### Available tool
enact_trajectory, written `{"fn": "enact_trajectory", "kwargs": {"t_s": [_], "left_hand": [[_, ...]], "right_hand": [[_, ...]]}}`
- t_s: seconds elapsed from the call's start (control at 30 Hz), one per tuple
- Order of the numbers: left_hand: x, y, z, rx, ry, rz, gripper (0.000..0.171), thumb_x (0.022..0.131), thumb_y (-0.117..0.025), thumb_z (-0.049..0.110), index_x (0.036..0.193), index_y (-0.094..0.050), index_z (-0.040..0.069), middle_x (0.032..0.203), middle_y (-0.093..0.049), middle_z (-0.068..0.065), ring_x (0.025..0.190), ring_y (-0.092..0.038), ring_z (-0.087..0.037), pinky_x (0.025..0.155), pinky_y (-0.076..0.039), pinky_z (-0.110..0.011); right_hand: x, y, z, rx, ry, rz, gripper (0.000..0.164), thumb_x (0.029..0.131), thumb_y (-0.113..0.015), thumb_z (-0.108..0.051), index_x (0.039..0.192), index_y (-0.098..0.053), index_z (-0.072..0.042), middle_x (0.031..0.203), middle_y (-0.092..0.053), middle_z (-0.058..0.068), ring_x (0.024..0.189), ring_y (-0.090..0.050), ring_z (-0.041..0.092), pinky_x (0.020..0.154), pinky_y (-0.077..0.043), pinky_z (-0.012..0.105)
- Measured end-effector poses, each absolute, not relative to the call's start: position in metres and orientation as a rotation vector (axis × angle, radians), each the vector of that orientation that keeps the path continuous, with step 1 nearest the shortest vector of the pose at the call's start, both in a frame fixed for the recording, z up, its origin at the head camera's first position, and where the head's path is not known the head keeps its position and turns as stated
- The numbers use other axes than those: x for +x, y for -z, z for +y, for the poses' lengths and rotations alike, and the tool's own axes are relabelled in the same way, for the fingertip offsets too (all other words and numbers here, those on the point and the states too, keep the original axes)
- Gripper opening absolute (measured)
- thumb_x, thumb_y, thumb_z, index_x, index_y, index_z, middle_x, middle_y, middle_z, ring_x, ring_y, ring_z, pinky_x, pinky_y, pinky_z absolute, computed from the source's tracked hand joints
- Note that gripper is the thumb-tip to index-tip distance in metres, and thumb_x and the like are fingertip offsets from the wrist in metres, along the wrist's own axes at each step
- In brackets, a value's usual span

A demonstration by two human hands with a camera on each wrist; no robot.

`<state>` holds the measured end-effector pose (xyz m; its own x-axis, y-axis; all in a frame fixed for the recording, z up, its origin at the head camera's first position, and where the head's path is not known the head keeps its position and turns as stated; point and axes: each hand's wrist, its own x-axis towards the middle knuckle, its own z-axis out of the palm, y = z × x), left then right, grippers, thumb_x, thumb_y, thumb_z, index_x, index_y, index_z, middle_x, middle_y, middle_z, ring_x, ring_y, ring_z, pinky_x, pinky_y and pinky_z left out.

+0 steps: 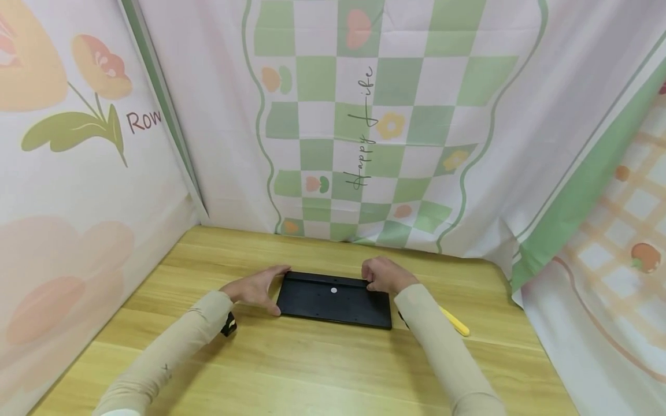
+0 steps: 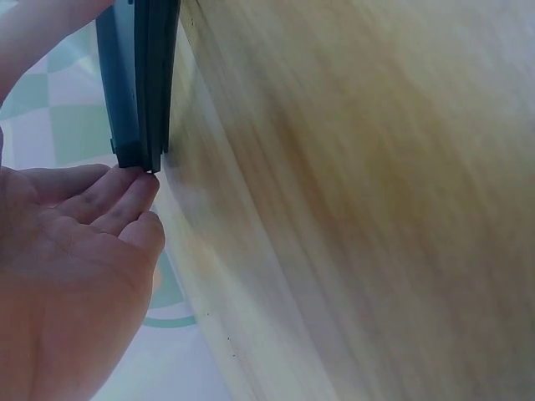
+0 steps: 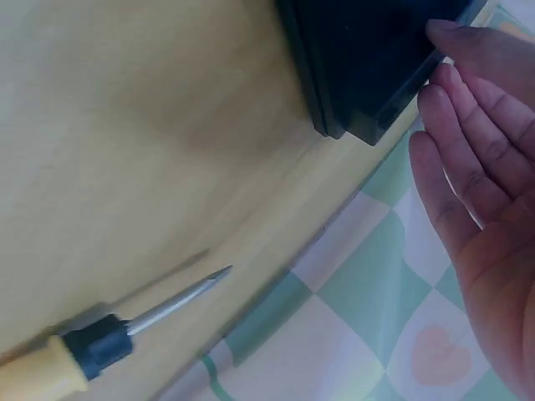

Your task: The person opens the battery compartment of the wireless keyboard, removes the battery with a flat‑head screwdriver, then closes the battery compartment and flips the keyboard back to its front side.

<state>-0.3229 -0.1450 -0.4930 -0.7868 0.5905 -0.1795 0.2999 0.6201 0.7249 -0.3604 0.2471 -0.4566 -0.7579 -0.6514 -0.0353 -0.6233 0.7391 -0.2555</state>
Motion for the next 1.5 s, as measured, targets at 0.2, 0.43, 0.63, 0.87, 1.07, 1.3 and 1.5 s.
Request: {"fn": "enact_trajectory", "kwargs": {"t_s": [0.2, 0.43, 0.63, 0.87, 1.07, 1.3, 1.5], "left_hand": [[-0.325, 0.494, -0.144, 0.703, -0.974, 2.450, 0.124, 0.078, -0.096, 0.019, 0.170, -0.014, 0.010, 0.178, -0.015, -0.013, 0.164, -0.018, -0.036, 0.134, -0.023, -0.055], [-0.326, 0.493, -0.142, 0.684, -0.974, 2.446, 0.124, 0.077, -0.096, 0.018, 0.170, -0.014, 0.011, 0.178, -0.015, -0.013, 0.164, -0.017, -0.035, 0.134, -0.022, -0.054], [-0.325, 0.492, -0.142, 0.690, -0.971, 2.450, 0.123, 0.078, -0.096, 0.018, 0.170, -0.015, 0.009, 0.178, -0.016, -0.016, 0.164, -0.018, -0.037, 0.134, -0.023, -0.056], [-0.325, 0.492, -0.143, 0.699, -0.998, 2.426, 0.125, 0.077, -0.096, 0.017, 0.170, -0.014, 0.008, 0.178, -0.014, -0.016, 0.164, -0.016, -0.038, 0.134, -0.022, -0.057], [-0.327, 0.495, -0.141, 0.699, -1.022, 2.422, 0.126, 0.075, -0.097, 0.016, 0.169, -0.015, 0.006, 0.177, -0.015, -0.018, 0.164, -0.017, -0.039, 0.134, -0.021, -0.058], [-0.325, 0.495, -0.141, 0.713, -0.982, 2.450, 0.124, 0.075, -0.097, 0.017, 0.169, -0.016, 0.005, 0.176, -0.017, -0.019, 0.163, -0.020, -0.040, 0.134, -0.022, -0.057], [-0.325, 0.493, -0.139, 0.729, -0.958, 2.471, 0.124, 0.075, -0.097, 0.017, 0.169, -0.017, 0.005, 0.176, -0.019, -0.019, 0.163, -0.021, -0.040, 0.134, -0.022, -0.056]], "right_hand": [[-0.376, 0.448, 0.239, -0.852, 0.330, 2.710, 0.023, 0.078, -0.092, -0.005, 0.094, -0.076, -0.010, 0.091, -0.076, 0.002, 0.085, -0.071, 0.014, 0.077, -0.062, 0.030], [-0.383, 0.445, 0.233, -0.603, 0.461, 2.570, 0.019, 0.081, -0.086, 0.003, 0.087, -0.072, -0.008, 0.083, -0.070, 0.001, 0.076, -0.064, 0.013, 0.070, -0.058, 0.026], [-0.381, 0.448, 0.244, -0.693, 0.470, 2.641, 0.019, 0.081, -0.090, -0.006, 0.092, -0.075, -0.009, 0.087, -0.074, -0.001, 0.081, -0.067, 0.012, 0.074, -0.059, 0.027], [-0.368, 0.449, 0.265, -0.948, 0.437, 2.735, 0.015, 0.090, -0.085, -0.018, 0.102, -0.082, -0.009, 0.101, -0.081, 0.007, 0.092, -0.075, 0.021, 0.082, -0.066, 0.038], [-0.355, 0.462, 0.275, -1.115, 0.427, 2.850, 0.013, 0.091, -0.083, -0.014, 0.101, -0.084, -0.006, 0.100, -0.079, 0.009, 0.093, -0.073, 0.026, 0.083, -0.064, 0.043], [-0.346, 0.472, 0.277, -1.203, 0.494, 2.946, 0.004, 0.092, -0.080, -0.007, 0.094, -0.083, -0.005, 0.093, -0.080, 0.007, 0.087, -0.075, 0.025, 0.080, -0.064, 0.040], [-0.343, 0.474, 0.276, -1.106, 0.574, 2.961, 0.006, 0.093, -0.077, -0.003, 0.091, -0.079, -0.008, 0.090, -0.079, 0.005, 0.085, -0.077, 0.022, 0.077, -0.065, 0.035]]}}
